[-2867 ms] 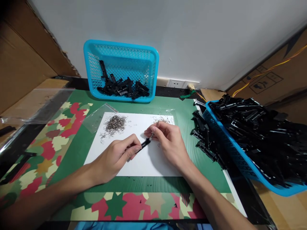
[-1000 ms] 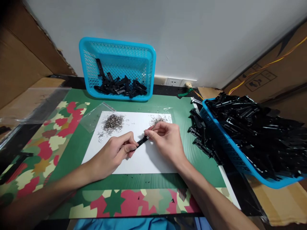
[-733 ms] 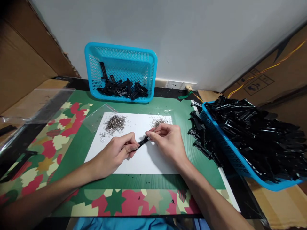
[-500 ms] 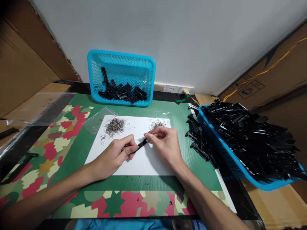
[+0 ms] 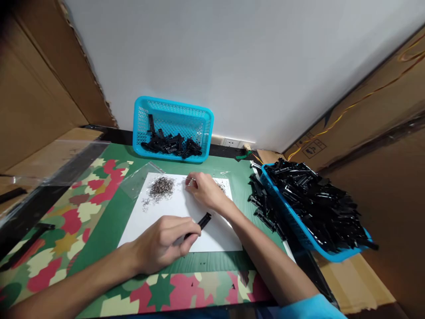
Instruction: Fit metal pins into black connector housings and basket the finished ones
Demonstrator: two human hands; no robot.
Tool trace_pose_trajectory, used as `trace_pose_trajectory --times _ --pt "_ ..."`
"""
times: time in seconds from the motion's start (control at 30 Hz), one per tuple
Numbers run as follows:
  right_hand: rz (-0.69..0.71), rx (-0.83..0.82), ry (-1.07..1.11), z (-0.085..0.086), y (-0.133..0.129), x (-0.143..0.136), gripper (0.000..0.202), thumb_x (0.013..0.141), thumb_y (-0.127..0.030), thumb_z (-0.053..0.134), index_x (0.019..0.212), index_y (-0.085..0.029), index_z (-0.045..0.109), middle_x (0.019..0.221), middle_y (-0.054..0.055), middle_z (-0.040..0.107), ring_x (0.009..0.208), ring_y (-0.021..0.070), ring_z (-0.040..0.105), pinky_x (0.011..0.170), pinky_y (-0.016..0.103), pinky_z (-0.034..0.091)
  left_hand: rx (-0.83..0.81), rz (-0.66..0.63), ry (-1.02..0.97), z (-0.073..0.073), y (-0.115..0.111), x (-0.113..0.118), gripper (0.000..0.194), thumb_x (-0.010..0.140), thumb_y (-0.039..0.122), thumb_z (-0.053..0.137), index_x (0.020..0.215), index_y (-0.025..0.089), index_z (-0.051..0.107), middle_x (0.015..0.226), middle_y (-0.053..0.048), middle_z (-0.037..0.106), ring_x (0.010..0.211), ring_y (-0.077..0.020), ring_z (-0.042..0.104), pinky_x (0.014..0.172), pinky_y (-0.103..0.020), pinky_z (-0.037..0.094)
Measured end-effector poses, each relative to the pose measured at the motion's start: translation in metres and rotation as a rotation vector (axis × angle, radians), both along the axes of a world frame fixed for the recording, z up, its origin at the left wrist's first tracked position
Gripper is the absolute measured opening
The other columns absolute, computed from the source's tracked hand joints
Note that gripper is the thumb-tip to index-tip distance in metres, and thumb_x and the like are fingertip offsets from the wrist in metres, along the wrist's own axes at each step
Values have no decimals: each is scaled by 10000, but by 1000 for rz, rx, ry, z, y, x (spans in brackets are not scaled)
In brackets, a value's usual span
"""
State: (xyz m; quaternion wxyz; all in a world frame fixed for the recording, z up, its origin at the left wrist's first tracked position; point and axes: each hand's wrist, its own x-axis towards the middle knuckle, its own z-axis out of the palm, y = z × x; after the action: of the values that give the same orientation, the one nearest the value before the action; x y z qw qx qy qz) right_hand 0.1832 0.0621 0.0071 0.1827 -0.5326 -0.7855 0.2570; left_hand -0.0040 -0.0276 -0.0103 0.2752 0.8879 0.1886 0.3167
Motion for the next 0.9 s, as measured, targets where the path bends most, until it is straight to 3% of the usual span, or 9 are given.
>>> trace_pose_trajectory --times 0.17,0.3,0.4,0.5,0.6,0.7,0.8,0.9 --pt "29 -5 -7 -2 3 -6 96 874 -118 669 881 -156 757 723 10 669 630 125 524 619 257 327 -68 -16 -93 7 -2 0 202 1038 167 466 1024 173 667 758 -27 620 640 -152 533 612 -304 409" --pt "63 5 7 -5 6 -3 136 835 -75 684 889 -163 771 771 16 705 655 125 540 638 256 331 -161 64 -184 6 -4 -3 194 1050 184 500 1114 180 683 767 -21 622 621 -134 508 596 -285 405" --pt "74 5 22 -8 8 1 172 831 -71 693 934 -167 791 764 11 699 640 123 539 634 250 331 -244 158 -310 1 -7 -7 217 1051 200 531 1192 215 695 780 -19 641 617 -127 524 567 -260 412" --pt "77 10 39 -9 6 4 167 840 -69 686 916 -162 801 804 33 724 676 135 573 641 246 342 -315 296 -486 -1 -10 -9 186 1042 227 571 1152 228 720 748 -12 641 643 -133 570 566 -240 442" --pt "63 27 54 -8 2 3 176 845 -70 679 919 -163 809 828 50 742 708 150 593 647 250 346 -391 478 -689 5 -6 -7 161 1044 294 589 1098 212 716 695 3 607 616 -121 567 519 -210 424" --pt "45 29 69 -9 0 2 143 854 -113 702 921 -163 818 786 43 736 665 148 583 626 255 344 -429 629 -842 15 5 -5 208 1064 365 559 1091 210 696 791 -6 626 564 -89 515 468 -195 371" --pt "30 14 88 -12 -1 0 101 837 -147 747 903 -160 823 726 31 723 623 145 575 611 259 350 -445 717 -862 21 15 -5 235 1067 402 560 1100 210 692 849 -2 586 544 -67 465 483 -205 358" --pt "25 -8 112 -15 -2 -2 100 818 -124 753 885 -155 819 735 36 739 642 151 597 626 260 367 -482 733 -812 19 19 -6 247 1066 429 564 1073 208 674 738 24 510 554 -86 447 503 -215 339"
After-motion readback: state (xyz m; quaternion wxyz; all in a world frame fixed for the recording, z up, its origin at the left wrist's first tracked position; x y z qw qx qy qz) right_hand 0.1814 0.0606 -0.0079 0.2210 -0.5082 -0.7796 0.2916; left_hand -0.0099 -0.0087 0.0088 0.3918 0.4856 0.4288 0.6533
